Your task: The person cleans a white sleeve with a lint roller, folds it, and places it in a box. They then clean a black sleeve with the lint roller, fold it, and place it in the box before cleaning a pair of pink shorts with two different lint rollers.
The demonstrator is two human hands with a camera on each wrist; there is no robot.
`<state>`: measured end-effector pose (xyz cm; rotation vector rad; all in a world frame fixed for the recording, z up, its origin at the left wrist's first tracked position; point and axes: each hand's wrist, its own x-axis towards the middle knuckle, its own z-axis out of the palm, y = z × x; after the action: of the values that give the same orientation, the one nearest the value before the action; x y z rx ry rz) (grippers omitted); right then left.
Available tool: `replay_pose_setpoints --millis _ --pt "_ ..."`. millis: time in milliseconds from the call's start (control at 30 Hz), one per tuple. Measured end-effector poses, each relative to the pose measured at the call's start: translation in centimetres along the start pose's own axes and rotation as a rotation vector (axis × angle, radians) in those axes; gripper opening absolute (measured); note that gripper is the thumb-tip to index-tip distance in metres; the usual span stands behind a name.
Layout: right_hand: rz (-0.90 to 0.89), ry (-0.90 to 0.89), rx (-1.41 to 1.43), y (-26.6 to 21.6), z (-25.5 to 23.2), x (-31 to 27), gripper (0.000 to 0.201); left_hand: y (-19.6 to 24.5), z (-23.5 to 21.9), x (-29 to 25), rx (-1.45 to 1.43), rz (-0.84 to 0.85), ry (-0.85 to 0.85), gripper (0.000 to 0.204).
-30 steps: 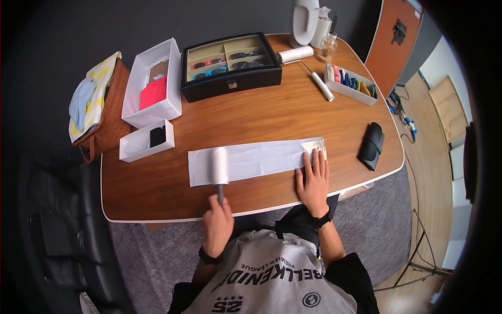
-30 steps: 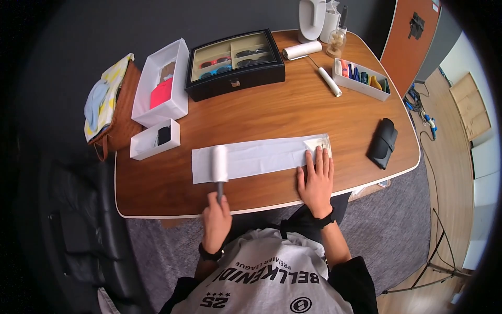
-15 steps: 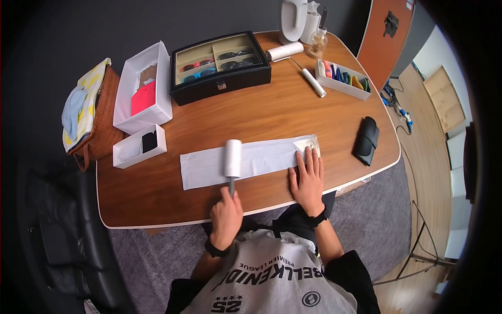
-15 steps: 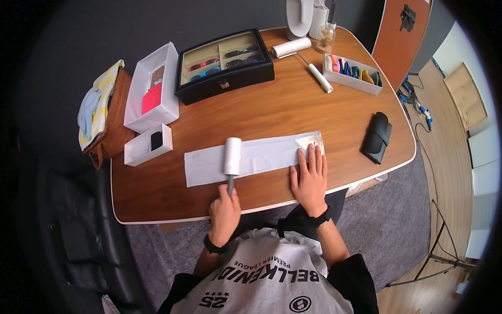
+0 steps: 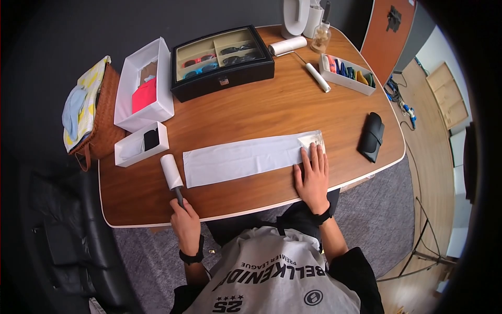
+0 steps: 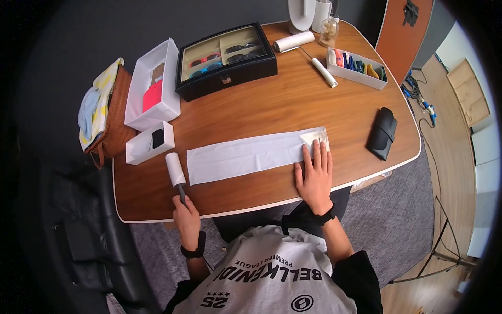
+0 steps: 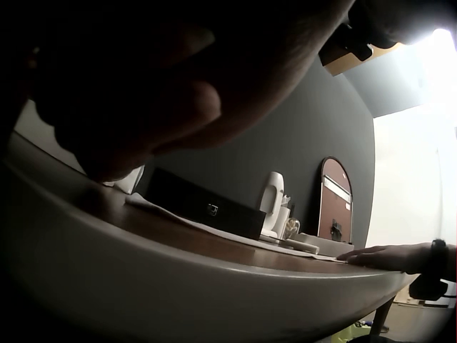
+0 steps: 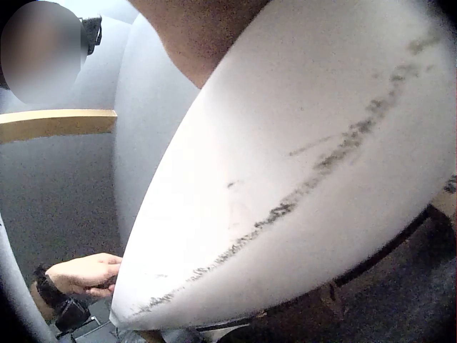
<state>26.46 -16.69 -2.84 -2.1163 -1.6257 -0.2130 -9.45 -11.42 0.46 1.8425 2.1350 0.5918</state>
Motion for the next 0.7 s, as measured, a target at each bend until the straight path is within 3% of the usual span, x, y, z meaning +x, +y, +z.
replay_pose_setpoints --millis 100,367,500,700 --pt "-0.005 -0.005 -0.011 -0.1 0.0 0.1 0.053 2.7 0.0 -1.5 -0.088 0.075 0.005 0.020" --pt "-0.004 -0.009 -0.032 0.0 0.0 0.1 0.052 9.9 4.1 -4.8 -0.244 0.470 -0.363 0.022" --pt "0.000 -0.009 -0.028 0.1 0.1 0.0 0.052 9.9 4.8 -5.0 -0.225 0.413 -0.409 0.021" --pt "0.001 -0.011 -0.011 -0.1 0.0 0.0 0.052 5.4 2.9 -2.7 -0.140 0.225 -0.211 0.017"
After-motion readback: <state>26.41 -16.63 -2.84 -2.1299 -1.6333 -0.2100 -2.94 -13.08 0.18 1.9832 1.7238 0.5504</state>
